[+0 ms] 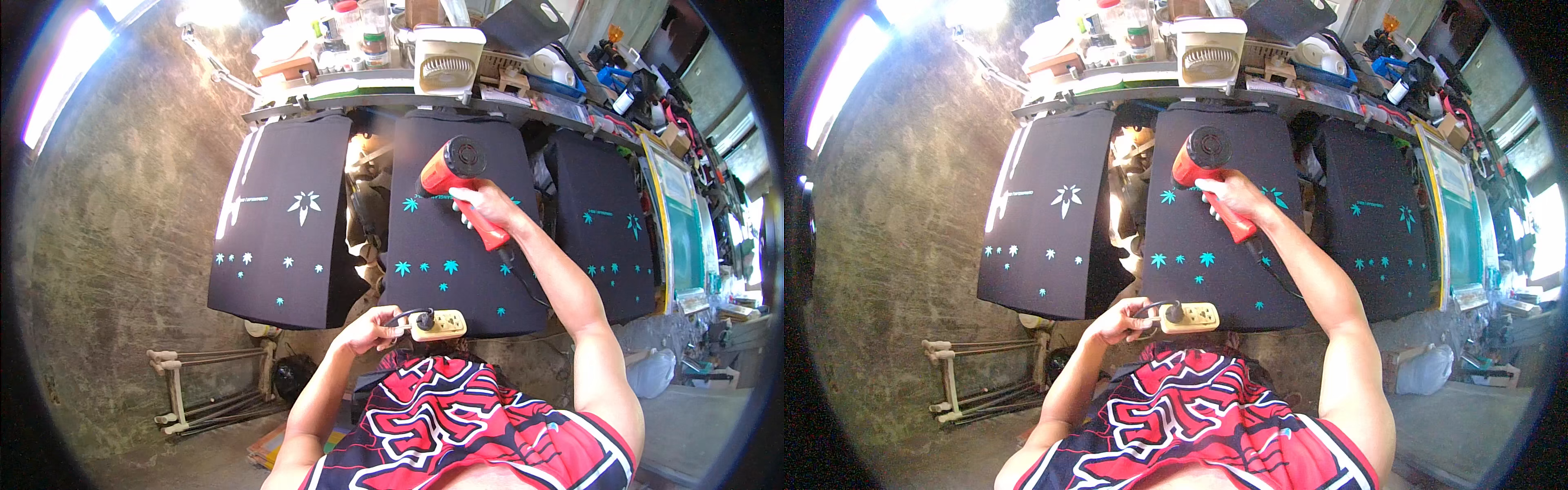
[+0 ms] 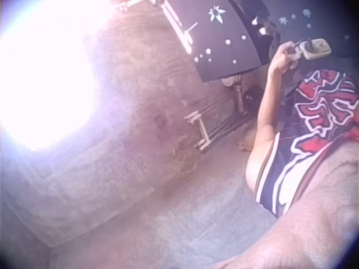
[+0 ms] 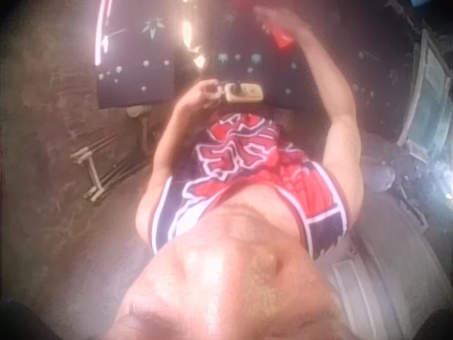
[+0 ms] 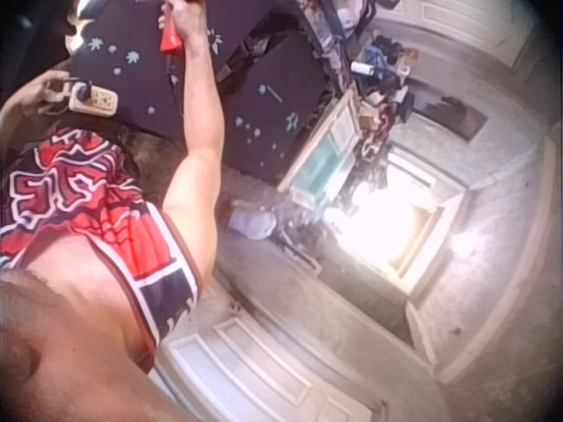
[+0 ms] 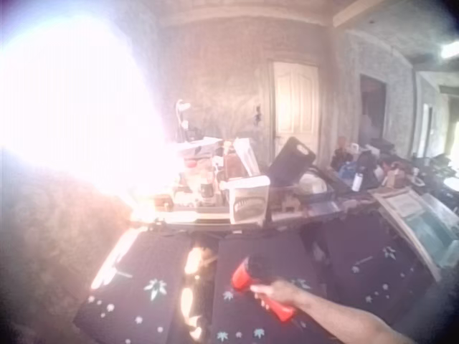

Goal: The person uses a red heat gun to dry teal palm tree designs on three black t-shirts laid out on a workbench. Then the person picks up a screen printing frame with teal ink and uses a squeegee to spread the ink evenly across the screen.

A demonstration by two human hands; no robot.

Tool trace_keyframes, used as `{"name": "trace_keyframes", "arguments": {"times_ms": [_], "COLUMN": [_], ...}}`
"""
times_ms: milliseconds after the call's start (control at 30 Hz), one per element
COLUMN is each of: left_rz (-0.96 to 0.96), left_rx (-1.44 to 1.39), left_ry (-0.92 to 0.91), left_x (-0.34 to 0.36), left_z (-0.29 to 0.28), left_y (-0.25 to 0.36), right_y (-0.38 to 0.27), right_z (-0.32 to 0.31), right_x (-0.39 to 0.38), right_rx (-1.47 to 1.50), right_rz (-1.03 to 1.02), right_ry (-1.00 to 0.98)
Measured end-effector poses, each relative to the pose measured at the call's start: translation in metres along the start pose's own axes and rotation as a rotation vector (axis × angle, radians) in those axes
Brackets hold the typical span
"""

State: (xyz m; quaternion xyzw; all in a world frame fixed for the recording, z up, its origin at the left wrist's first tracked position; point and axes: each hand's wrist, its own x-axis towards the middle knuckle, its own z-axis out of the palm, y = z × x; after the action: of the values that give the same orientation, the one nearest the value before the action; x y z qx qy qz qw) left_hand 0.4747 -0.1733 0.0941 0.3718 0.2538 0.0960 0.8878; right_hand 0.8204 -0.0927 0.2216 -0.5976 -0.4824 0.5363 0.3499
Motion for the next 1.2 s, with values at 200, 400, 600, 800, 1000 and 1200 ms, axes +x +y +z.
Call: {"name": "trace_keyframes", "arguments": {"times_ms": [200, 400, 600, 800, 1000, 1200], "left_rz": [-0.013, -0.031, -0.032, -0.070, -0.023, -0.009], "left_rx": [-0.033, -0.027, -0.005, -0.001, -0.009, -0.017], "left_ry": [0.011, -0.030, -0.035, -0.050, -0.056, -0.004], "left_x": [0.002, 0.008, 0.015, 0.023, 0.022, 0.010], "left_z": [0.001, 0.003, 0.008, 0.014, 0.015, 0.011], "left_y": [-0.001, -0.001, 0.001, 0.001, 0.001, 0.001], "right_y": [0.004, 0.008, 0.017, 0.018, 0.008, 0.004], "right_z": [-0.014, -0.036, -0.061, -0.069, -0.038, -0.013], "right_x": [-0.006, -0.023, -0.042, -0.049, -0.029, -0.015], "right_rx": [0.011, -0.022, -0.009, 0.005, 0.034, -0.002], "right_rz": [0.028, 0.051, 0.039, 0.034, -0.006, -0.017], "right_ry": [0.016, 0.050, 0.135, 0.155, 0.044, -0.107]}}
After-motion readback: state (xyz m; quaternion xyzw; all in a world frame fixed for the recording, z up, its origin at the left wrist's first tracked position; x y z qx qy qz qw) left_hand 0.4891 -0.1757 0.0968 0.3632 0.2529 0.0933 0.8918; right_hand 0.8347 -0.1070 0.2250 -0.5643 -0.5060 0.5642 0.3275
